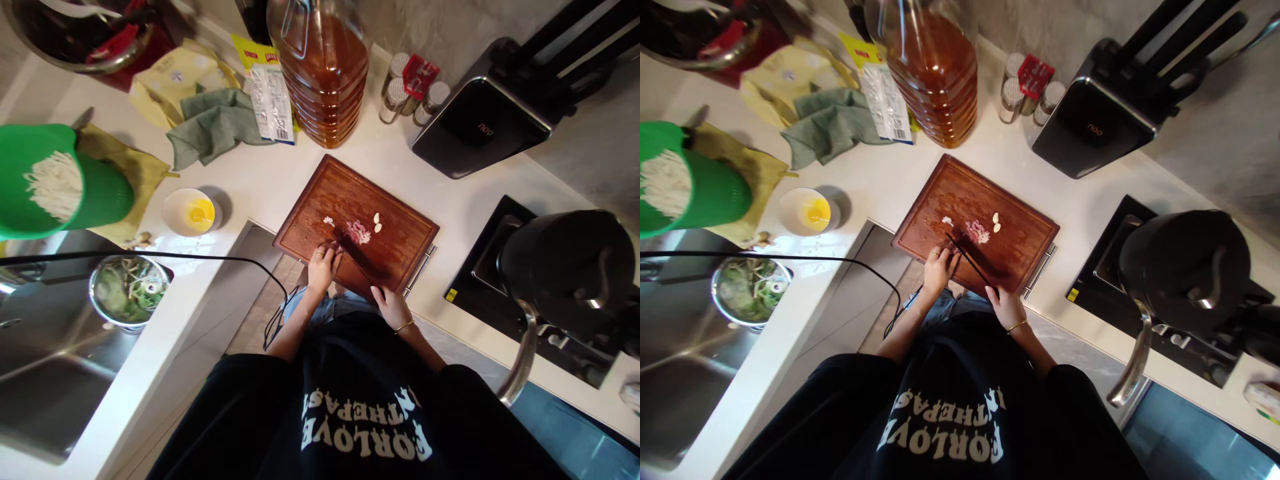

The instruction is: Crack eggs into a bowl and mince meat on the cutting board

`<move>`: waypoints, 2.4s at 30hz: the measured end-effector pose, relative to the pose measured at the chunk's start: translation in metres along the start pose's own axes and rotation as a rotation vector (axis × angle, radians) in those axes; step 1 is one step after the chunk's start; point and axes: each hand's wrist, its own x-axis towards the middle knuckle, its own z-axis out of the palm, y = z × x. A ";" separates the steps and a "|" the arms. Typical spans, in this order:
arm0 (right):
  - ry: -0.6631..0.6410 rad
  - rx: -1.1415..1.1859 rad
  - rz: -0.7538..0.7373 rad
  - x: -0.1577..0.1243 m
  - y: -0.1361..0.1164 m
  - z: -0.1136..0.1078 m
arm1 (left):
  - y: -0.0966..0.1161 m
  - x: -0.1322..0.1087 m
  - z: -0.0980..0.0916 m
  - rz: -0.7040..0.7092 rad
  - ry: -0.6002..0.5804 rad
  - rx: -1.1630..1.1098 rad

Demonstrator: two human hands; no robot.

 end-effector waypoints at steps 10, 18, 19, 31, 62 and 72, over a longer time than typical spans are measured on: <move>-0.073 -0.036 0.016 0.002 -0.003 -0.007 | 0.003 0.005 0.000 0.033 -0.018 0.058; -0.046 -0.200 0.039 0.015 -0.025 -0.005 | 0.001 0.006 0.000 0.007 -0.035 0.063; -0.045 -0.212 0.045 0.010 -0.021 -0.005 | 0.000 0.006 0.000 -0.003 -0.029 0.058; 0.017 -0.107 0.027 0.022 -0.014 0.001 | -0.001 0.006 0.004 0.064 0.004 0.050; -0.005 -0.132 0.076 0.008 -0.016 -0.002 | 0.014 0.022 0.004 0.005 -0.008 0.201; -0.016 -0.109 0.108 0.018 -0.019 0.004 | 0.017 0.031 0.004 -0.049 -0.023 0.172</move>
